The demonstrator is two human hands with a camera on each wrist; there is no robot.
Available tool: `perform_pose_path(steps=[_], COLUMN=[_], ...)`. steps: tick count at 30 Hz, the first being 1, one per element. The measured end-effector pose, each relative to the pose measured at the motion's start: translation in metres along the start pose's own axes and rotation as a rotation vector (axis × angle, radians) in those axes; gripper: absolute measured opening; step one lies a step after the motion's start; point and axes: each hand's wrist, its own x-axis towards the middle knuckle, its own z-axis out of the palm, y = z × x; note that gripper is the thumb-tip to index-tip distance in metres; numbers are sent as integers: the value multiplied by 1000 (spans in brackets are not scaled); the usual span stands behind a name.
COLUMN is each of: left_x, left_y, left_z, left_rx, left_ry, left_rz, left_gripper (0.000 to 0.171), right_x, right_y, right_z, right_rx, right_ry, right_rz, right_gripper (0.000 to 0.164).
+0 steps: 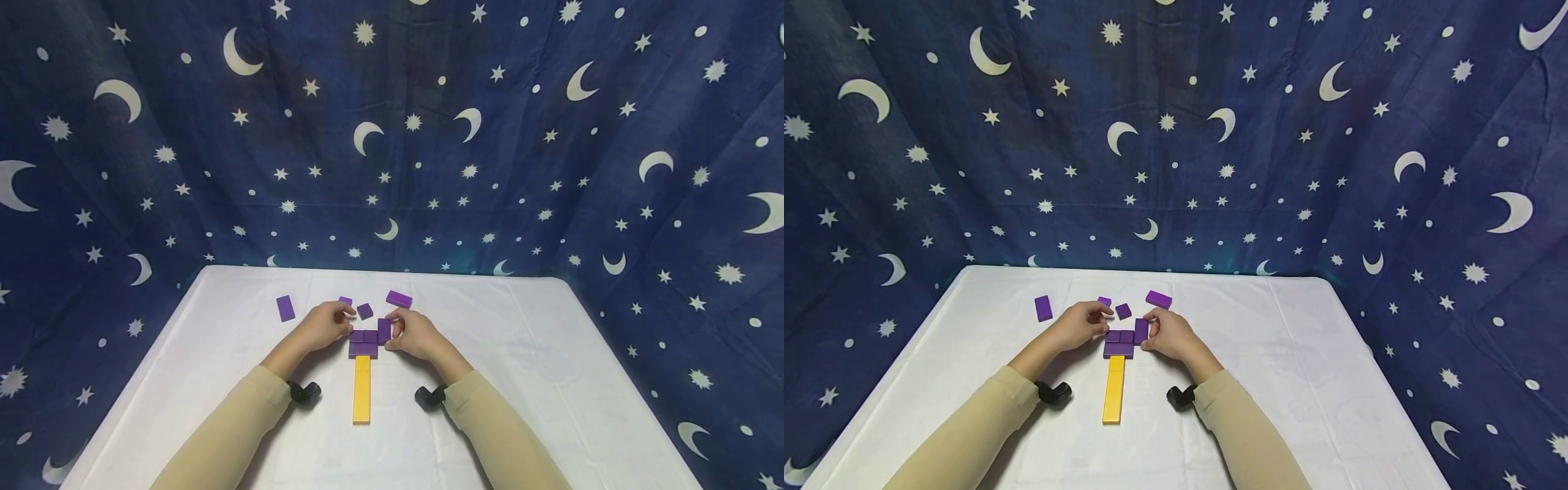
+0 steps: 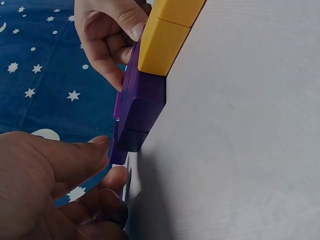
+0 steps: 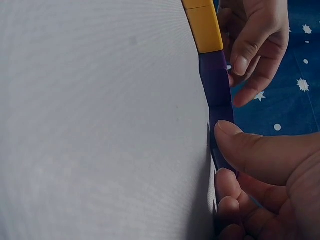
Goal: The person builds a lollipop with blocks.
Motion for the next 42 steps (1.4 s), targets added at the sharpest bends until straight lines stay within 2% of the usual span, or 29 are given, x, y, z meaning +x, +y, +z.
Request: perform_pose_path(steps=[11,42], left_x=[9,28], left_y=[0,10], left_z=[3,9], left_rx=[10,34], left_ry=[17,32], left_rz=[9,-59], left_gripper=[33,38], right_x=[0,0], right_y=[0,2], right_z=[0,0], right_rx=[-1,6], right_ry=[-1,0], right_rz=[7,2], right_gripper=[61,61])
